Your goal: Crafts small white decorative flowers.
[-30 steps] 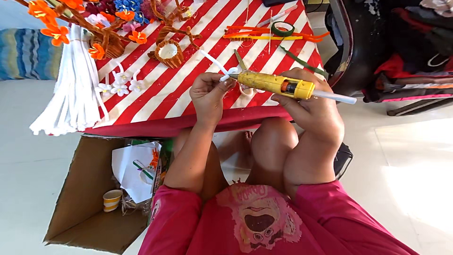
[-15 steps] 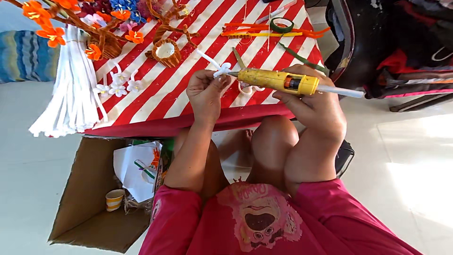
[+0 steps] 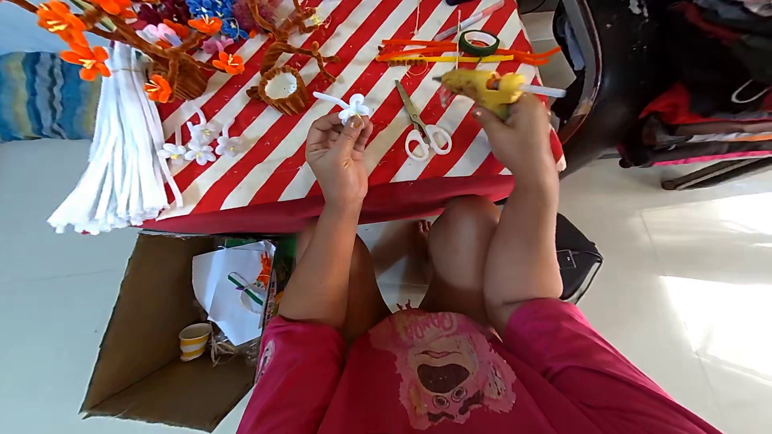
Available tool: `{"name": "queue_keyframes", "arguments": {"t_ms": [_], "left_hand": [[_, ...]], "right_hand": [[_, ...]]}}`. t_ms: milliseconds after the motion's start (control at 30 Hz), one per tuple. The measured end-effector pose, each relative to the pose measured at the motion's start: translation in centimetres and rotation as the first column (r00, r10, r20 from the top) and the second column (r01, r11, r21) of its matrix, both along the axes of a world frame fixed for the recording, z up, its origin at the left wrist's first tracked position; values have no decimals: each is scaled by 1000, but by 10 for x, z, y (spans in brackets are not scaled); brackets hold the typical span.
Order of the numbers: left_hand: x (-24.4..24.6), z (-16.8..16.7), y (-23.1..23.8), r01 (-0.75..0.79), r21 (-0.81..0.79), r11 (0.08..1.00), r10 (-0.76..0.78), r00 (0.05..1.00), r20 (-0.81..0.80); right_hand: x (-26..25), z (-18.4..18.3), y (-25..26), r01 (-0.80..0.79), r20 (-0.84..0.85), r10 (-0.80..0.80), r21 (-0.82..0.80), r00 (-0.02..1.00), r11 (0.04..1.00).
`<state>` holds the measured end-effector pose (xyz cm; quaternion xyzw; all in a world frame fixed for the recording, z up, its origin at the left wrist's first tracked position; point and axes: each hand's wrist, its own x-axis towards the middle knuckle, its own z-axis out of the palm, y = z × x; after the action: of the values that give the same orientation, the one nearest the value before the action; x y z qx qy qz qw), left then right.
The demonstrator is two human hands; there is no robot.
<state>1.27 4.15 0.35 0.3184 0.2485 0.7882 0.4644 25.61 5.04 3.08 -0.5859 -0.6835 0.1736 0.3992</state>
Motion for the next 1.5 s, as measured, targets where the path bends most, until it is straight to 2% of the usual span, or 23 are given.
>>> {"name": "queue_keyframes", "arguments": {"t_ms": [67,167,300,367,433,467,533,567,633,700,833,967,1200,1500], "left_hand": [[1,0,0,10,-1,1000,-10,1000,4],[3,0,-2,24,3,1000,-24,1000,1],[3,0,-3,46,8,999,-46,999,7],[3,0,-3,55,13,998,-55,998,6],[2,0,-4,96,16,995,-95,995,-11],[2,0,-5,133,13,991,-133,991,-32],[3,0,-9,230,7,973,-229,971,-65],[4,-1,-10,274,16,962,-273,960,-69],[7,-1,-14,338,37,941,-334,939,-75],[9,-1,-17,363,49,930,-359,930,-77],[11,0,-20,391,77,917,-386,920,-68],[13,0,-21,406,93,909,-400,914,-76],[13,0,-19,390,111,914,-384,920,-70],[0,2,-22,244,233,941,-209,964,-164]], "right_hand": [[2,0,7,51,61,-41,-175,997,983],[4,1,6,64,40,-58,-170,998,983],[7,-2,5,53,-203,-45,37,978,998],[7,3,1,107,-258,-63,161,964,981],[6,8,-5,206,-247,-123,344,961,916],[4,9,-10,244,-233,-150,460,961,854],[-7,13,-20,214,-235,-73,660,969,720],[-17,16,-27,150,-226,12,687,974,711],[-42,19,-41,-18,-212,186,610,959,792],[-63,17,-45,-161,-211,289,472,934,867],[-79,12,-44,-236,-213,302,287,929,928],[-82,9,-42,-250,-319,360,337,877,908],[-88,9,-41,-251,-380,376,339,845,907],[-106,21,-39,-271,-467,401,322,788,907]]}}
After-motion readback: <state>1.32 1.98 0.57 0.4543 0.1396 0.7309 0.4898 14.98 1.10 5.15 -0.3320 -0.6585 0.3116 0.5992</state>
